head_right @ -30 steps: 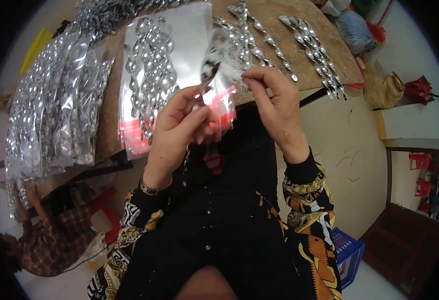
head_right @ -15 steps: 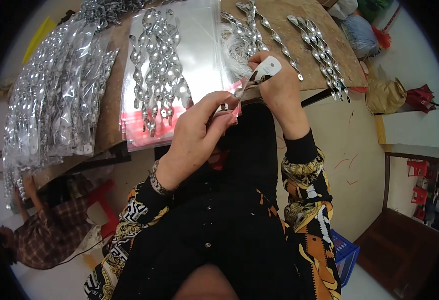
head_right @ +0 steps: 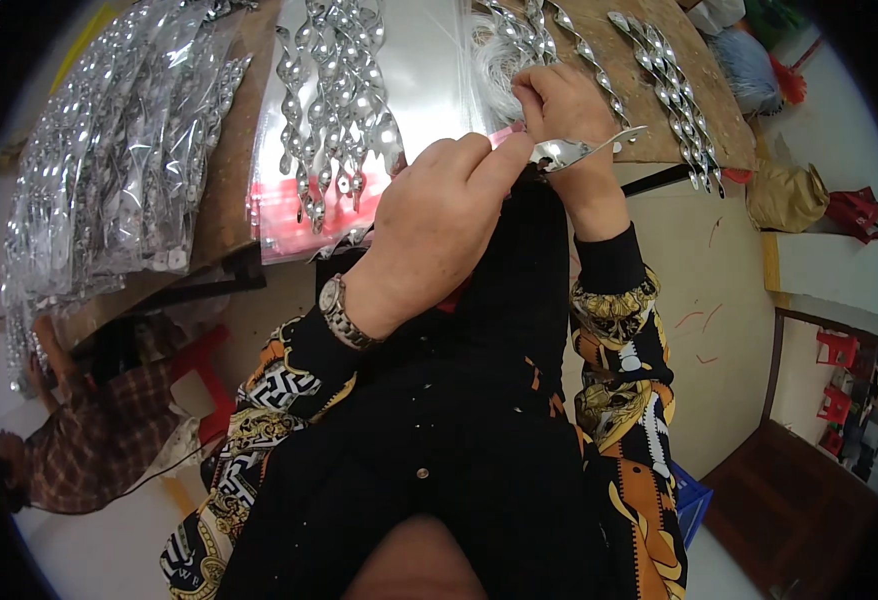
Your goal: Attaching strings to silver ornaments and placing them in plastic packaging bags.
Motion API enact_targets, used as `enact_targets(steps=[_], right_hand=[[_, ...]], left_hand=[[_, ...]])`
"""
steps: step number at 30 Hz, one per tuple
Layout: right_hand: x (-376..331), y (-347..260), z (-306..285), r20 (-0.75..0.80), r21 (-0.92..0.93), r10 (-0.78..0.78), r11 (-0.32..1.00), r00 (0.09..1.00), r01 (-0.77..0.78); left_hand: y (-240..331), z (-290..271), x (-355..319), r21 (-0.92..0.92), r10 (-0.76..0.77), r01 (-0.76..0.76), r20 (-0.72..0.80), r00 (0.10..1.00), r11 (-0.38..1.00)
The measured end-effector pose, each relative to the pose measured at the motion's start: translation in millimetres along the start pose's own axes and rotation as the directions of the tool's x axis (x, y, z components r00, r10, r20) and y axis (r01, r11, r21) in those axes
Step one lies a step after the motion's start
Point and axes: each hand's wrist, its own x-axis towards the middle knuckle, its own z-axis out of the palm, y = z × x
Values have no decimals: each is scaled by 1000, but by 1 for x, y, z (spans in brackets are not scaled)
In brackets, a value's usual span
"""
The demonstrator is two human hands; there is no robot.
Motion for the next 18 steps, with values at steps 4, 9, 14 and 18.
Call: enact_targets(steps=[4, 9, 14, 18], right_hand=[[3, 0, 1, 12, -39, -25, 999, 1000, 26], [2, 2, 7, 6, -159, -48, 986, 999, 48], [1, 4, 11, 17, -210, -40, 977, 999, 43], [2, 5, 14, 29, -241, -26, 970, 999, 33]], left_hand=[[-2, 7, 5, 95, 65, -60, -51, 997, 994], [-1, 16, 8, 132, 111, -99, -89, 990, 986], [5, 18, 13, 92, 56, -52, -41, 998, 994], [4, 20, 15, 106, 54, -51, -24, 998, 993]])
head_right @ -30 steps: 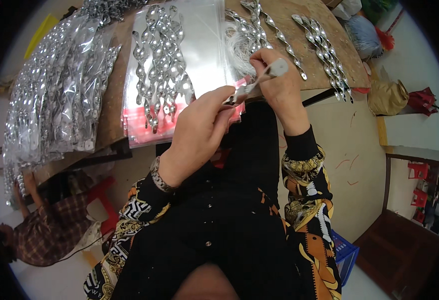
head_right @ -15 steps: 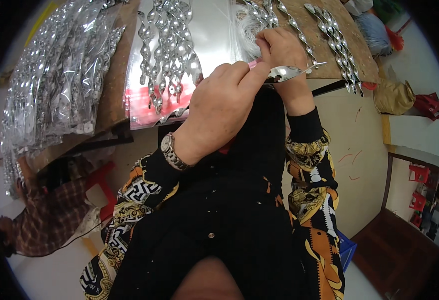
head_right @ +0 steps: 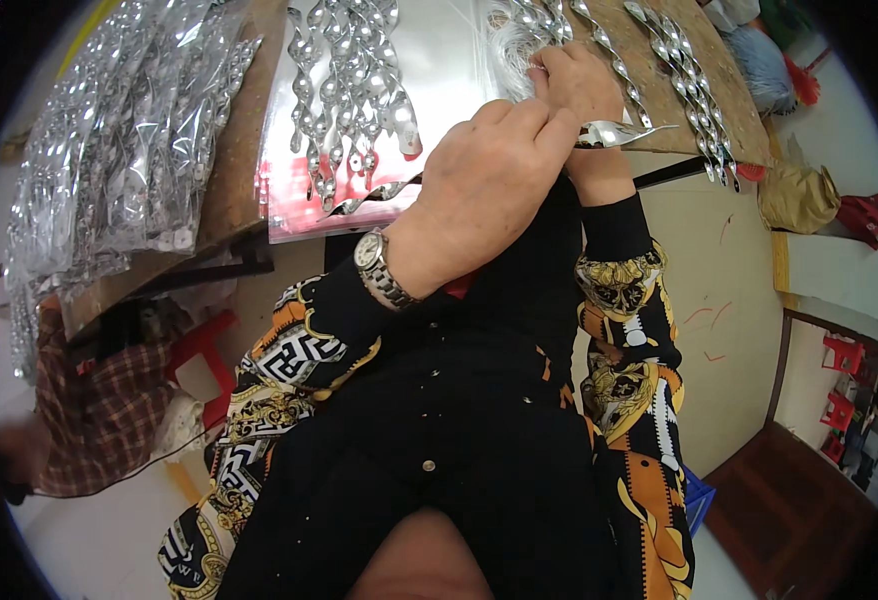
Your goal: Attaching strings to silver ornaments and placing them in plastic packaging bags.
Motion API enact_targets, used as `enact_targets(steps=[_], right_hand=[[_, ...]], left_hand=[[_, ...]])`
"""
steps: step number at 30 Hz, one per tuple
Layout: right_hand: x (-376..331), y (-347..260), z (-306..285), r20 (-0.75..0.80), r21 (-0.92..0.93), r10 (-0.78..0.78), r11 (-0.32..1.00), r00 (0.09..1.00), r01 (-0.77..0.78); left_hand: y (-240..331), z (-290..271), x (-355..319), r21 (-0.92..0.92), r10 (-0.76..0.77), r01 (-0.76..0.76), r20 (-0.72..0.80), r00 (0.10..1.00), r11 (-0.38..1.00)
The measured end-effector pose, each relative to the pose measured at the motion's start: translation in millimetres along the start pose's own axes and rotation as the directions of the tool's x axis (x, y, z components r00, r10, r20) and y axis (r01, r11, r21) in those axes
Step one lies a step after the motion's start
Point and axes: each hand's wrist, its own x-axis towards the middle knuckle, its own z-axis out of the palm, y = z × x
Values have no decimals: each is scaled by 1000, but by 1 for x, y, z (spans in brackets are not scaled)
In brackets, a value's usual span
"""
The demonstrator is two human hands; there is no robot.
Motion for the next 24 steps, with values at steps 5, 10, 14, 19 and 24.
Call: enact_targets(steps=[5, 10, 14, 19, 24], right_hand=[[0, 5, 4, -13, 7, 1, 1000, 1000, 0], [1, 6, 12, 8, -11, 49, 999, 999, -49], [-1, 8, 10, 43, 30, 70, 997, 997, -71], [-2, 17, 9, 7, 141, 46, 989, 999, -47], [0, 17, 5, 21, 117, 85, 989, 996, -87]], left_hand=[[-1, 3, 2, 23, 37, -37, -19, 999, 999], [4, -9, -4, -97, -43, 45, 25, 999, 994], [4, -18, -10, -319, -118, 145, 102, 988, 937], [-10, -22, -14, -527, -229, 234, 77, 970, 817], [-25, -30, -17, -747, -513, 579, 373, 773, 328]])
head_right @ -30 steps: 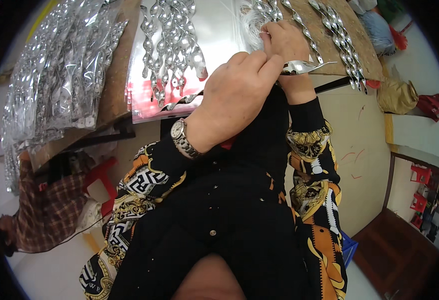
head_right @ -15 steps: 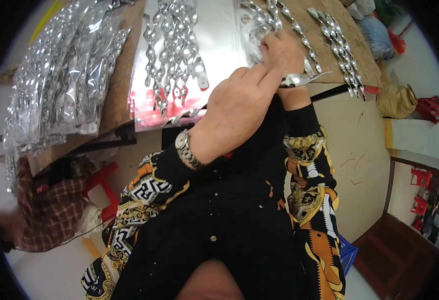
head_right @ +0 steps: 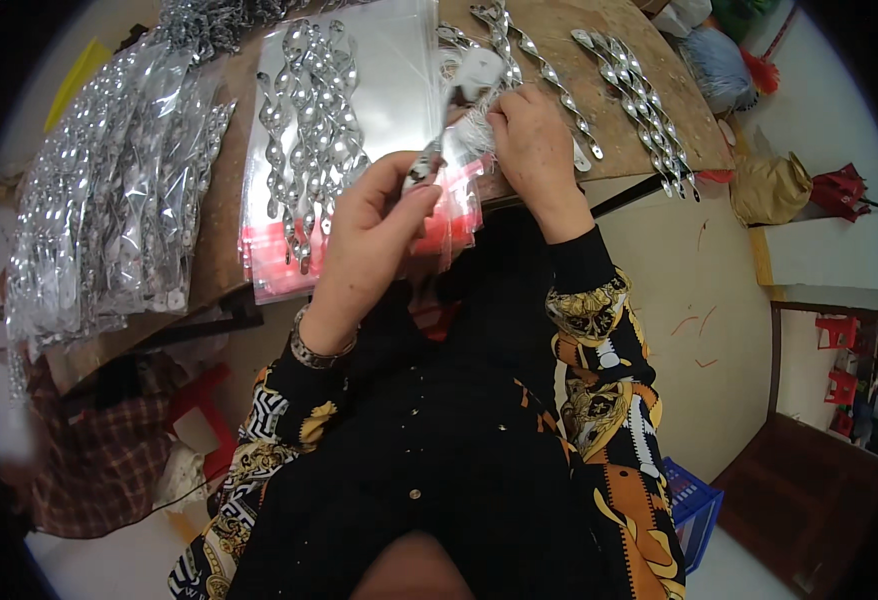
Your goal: Attaching strings to silver ornaments and placing them in plastic packaging bags.
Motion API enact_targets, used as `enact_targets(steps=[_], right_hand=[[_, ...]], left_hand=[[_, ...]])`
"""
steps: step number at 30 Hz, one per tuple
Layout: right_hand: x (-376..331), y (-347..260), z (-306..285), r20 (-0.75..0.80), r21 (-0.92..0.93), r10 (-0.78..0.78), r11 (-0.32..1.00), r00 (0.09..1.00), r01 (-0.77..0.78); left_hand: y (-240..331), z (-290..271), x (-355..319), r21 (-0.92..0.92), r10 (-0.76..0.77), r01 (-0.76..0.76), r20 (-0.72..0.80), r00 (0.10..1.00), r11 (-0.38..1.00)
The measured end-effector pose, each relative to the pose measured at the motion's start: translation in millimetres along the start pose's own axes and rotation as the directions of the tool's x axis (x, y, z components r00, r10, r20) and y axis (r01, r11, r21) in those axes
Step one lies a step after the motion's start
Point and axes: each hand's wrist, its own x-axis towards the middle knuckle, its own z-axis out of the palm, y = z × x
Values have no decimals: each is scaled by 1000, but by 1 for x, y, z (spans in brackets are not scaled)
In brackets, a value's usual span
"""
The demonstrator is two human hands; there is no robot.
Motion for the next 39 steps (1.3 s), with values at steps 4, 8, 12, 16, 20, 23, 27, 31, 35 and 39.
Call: enact_targets(steps=[4, 8, 12, 16, 20, 23, 27, 31, 35, 39], right_hand=[[4, -5, -8, 14, 22, -2, 1000, 1000, 1], [4, -12, -9, 18, -37, -42, 998, 999, 43], [5, -17, -6, 27, -142, -28, 989, 999, 32], [6, -13, 2, 20, -154, -18, 988, 1000, 20], [6, -9, 1, 0, -9, 22, 1000, 1000, -22], [6, -9, -5, -33, 52, 33, 998, 999, -31], [6, -7, -12, -6, 117, 65, 991, 998, -64], [5, -6, -18, 43, 205, 192, 959, 980, -197], [4, -2, -21, 137, 326, 313, 882, 940, -341], [2, 1, -22, 163, 434, 326, 824, 931, -364]], left_hand=[[-2, -10, 3, -204, -129, 126, 2, 992, 971], [-5, -14, 2, -315, -188, 184, 19, 982, 931], [-3, -15, 3, -358, -241, 240, 42, 970, 902], [-7, -16, 3, -401, -242, 241, 49, 969, 884], [-13, -17, 3, -405, -261, 259, 50, 964, 877], [-14, -16, 4, -440, -269, 261, 44, 962, 859], [-17, -15, 5, -483, -264, 251, 43, 964, 839], [-17, -14, 5, -476, -269, 258, 45, 962, 841], [-18, -12, 6, -484, -280, 263, 39, 959, 835], [-18, -10, 7, -496, -312, 292, 45, 949, 817]])
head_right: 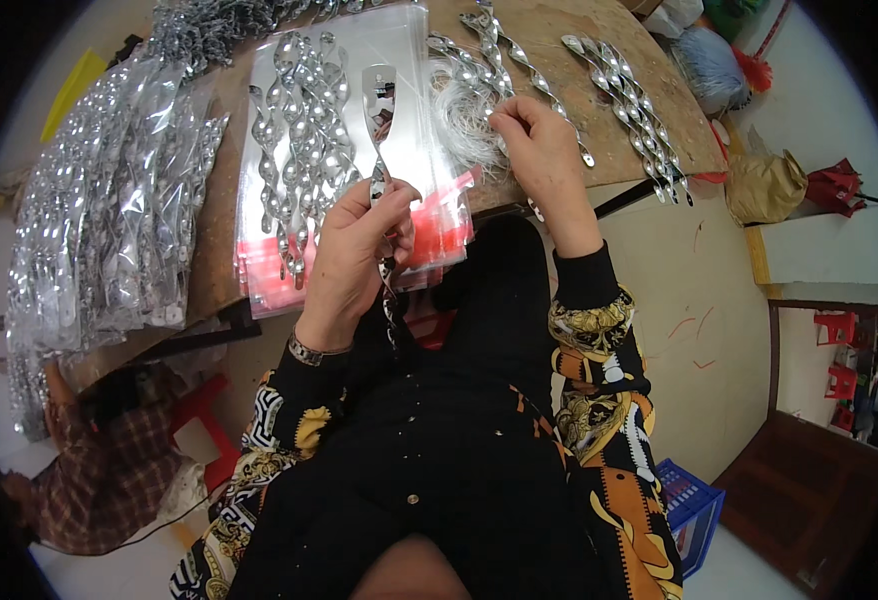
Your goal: Attaching strings to silver ornaments and placing them in plastic packaging bags.
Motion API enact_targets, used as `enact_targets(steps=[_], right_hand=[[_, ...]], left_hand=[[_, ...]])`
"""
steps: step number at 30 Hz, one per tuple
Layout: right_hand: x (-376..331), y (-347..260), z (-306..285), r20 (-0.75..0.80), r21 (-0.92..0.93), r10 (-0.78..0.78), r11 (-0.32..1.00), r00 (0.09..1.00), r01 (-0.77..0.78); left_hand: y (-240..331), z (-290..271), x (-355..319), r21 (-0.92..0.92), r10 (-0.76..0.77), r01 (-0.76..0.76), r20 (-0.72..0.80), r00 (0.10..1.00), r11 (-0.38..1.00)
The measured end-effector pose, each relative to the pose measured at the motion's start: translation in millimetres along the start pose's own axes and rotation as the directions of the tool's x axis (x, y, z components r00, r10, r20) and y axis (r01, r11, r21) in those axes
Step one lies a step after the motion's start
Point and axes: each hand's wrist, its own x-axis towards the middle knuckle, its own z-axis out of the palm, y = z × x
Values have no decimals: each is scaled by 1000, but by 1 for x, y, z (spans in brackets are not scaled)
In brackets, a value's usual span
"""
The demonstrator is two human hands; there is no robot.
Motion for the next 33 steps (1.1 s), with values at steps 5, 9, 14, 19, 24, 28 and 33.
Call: enact_targets(steps=[5, 9, 14, 19, 24, 28, 33], right_hand=[[-7, -8, -8, 104, 333, 74, 937, 992, -105], [-15, -16, -14, 145, 424, 71, 897, 987, -127], [-32, -36, -15, 68, 471, -11, 882, 998, -23], [-53, -43, -13, 129, 428, -91, 904, 988, 27], [-69, -51, -16, 174, 264, -143, 960, 974, 93], [-77, -50, -16, 138, 217, -196, 962, 971, 163], [-85, -51, -18, 156, 155, -225, 967, 962, 201]], left_hand=[[2, 3, 2, -22, -21, 22, 32, 999, 1000], [2, 7, 3, -20, -60, 61, 63, 996, 998], [0, 11, 3, -49, -65, 69, 75, 995, 996], [-6, 13, 6, -88, -77, 85, 91, 993, 992], [-7, 15, 7, -117, -87, 93, 61, 994, 989], [-8, 15, 6, -141, -91, 101, 80, 993, 985], [-9, 14, 6, -130, -95, 104, 70, 993, 986]])
